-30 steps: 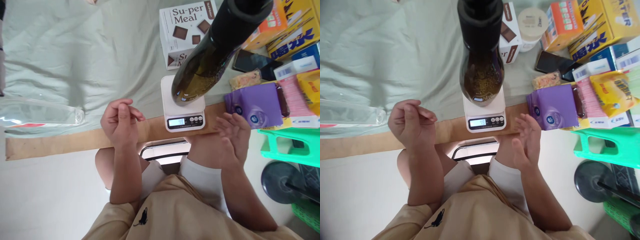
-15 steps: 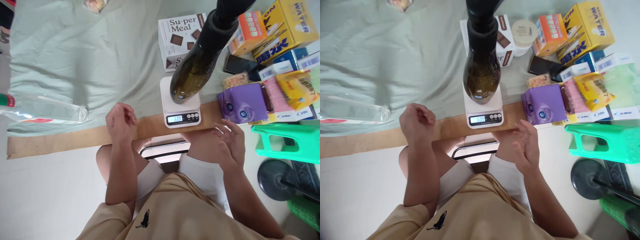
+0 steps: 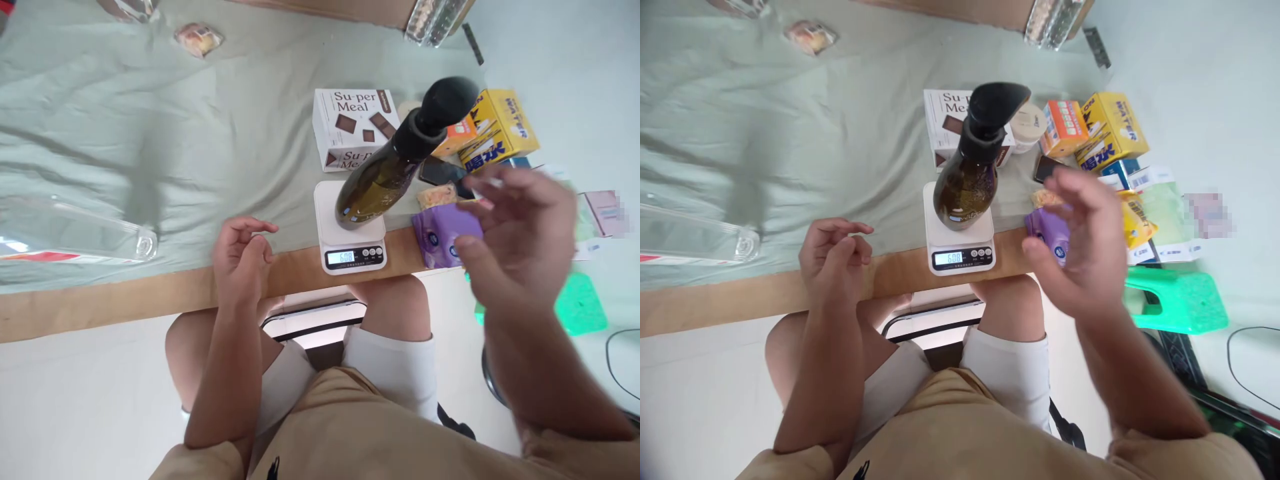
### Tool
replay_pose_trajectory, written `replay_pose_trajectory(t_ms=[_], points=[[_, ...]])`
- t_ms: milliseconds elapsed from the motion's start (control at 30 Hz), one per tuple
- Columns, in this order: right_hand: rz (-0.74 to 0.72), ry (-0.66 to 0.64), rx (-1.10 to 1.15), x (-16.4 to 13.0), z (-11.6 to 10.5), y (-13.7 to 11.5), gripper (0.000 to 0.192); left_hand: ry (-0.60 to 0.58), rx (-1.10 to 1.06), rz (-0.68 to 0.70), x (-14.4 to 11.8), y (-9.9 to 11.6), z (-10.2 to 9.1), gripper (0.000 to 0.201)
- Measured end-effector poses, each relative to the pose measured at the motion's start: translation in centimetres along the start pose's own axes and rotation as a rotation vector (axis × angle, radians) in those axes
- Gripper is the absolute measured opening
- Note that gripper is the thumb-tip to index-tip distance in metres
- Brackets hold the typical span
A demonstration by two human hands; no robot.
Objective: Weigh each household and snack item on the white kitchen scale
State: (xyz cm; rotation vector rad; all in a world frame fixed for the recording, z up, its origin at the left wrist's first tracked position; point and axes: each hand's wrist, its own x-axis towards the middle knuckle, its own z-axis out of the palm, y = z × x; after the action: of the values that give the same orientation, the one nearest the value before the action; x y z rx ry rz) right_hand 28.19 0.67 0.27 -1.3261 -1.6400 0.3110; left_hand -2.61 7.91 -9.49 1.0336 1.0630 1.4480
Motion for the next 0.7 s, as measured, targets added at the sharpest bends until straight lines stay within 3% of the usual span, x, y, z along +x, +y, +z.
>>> replay_pose_trajectory(t_ms=[133,200,267,333,367,500,700], points=[[-0.215,-0.245,-0.406,8.5,-0.5,-4.0,0.066,-0.065,0.025,-0.038,-0.1,-0.5,-0.2,0.018],[-0.102,-0.288,-0.487,11.3,0.1,-5.7,0.067,-0.099,0.048,-0.061,-0.1,-0.8,-0.5,0.02],[0.109,-0.294,-0.438,13.0,0.8,-6.8,0.056,-0.123,0.065,-0.078,0.0,-1.1,-0.6,0.022],[0.249,-0.308,-0.343,13.6,1.2,-7.2,0.044,-0.133,0.069,-0.087,0.1,-1.3,-0.6,0.024],[0.251,-0.316,-0.307,13.7,1.2,-7.1,0.04,-0.138,0.068,-0.09,0.1,-1.4,-0.5,0.025],[0.048,-0.375,-0.375,13.7,0.9,-6.0,0.03,-0.169,0.066,-0.105,0.2,-1.6,-0.1,0.027],[-0.065,-0.358,-0.524,14.0,0.5,-5.4,0.028,-0.184,0.06,-0.112,0.1,-2.0,0.0,0.028]])
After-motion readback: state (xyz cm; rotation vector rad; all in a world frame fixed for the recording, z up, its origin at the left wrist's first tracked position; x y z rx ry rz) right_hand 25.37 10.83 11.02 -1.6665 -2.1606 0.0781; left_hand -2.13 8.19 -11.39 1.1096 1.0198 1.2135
